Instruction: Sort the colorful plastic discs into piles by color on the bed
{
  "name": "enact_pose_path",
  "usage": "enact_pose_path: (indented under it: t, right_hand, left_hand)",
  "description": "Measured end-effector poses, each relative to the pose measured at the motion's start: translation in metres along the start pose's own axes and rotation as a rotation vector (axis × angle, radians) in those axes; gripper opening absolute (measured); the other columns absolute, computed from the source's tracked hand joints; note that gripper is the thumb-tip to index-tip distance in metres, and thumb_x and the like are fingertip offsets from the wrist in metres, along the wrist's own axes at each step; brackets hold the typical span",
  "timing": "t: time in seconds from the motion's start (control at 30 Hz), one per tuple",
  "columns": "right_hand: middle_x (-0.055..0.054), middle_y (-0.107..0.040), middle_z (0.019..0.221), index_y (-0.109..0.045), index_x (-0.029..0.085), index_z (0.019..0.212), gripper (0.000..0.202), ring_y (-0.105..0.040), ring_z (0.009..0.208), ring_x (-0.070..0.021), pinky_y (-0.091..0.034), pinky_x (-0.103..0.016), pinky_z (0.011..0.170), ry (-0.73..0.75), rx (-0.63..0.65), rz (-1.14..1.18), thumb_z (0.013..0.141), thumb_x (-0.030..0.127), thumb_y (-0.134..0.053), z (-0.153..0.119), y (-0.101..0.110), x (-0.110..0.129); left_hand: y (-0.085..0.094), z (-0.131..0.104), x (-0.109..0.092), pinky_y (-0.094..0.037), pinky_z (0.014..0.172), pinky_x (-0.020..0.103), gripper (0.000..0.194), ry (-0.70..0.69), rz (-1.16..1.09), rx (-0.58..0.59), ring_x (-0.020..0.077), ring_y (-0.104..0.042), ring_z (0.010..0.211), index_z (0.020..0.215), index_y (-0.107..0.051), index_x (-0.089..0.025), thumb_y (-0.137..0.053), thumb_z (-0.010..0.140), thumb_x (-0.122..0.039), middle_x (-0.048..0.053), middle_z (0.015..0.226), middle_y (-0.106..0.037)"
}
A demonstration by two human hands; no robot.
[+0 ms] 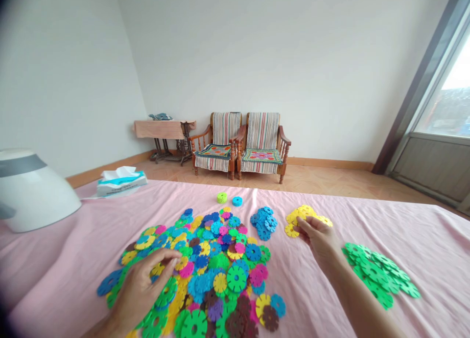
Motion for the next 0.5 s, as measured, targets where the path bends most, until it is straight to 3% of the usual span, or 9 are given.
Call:
enact_pose_path:
  t: [0.27,0.5]
  right_hand:
    - [-0.001,-0.067,0.069,-0.065,0.018,0.07,0.033,-0.064,0.064,-0.0118,-0.054,-0.019,0.059,-0.095,0.192,0.271,0.051,0.03,-0.089,-0.035,-0.035,0.006]
    - [-0.001,-0.068,0.069,-0.068,0.015,0.074,0.032,-0.062,0.064,-0.0087,-0.051,-0.015,0.06,-0.113,0.263,0.261,0.054,0.031,-0.088,-0.046,-0.047,0.007]
  left_hand:
    - [0.0,-0.001,0.0,-0.054,0.066,0.021,0.017,0.006,-0.008,0.003,0.0154,-0.068,0.071,0.087,-0.067,-0.021,-0.052,0.09,-0.029,0.0,0.079,-0.072]
    - [0.0,-0.001,0.0,-0.054,0.067,0.021,0.018,0.003,-0.001,-0.005,0.0156,-0.068,0.072,0.088,-0.067,-0.02,-0.052,0.09,-0.03,0.001,0.081,-0.072]
Point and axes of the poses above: each hand's wrist, its own z-axis towards the middle knuckle, its own y-axis out of the back of the hand, x = y × z, the point moved 8 cm from there along z, towards the middle knuckle
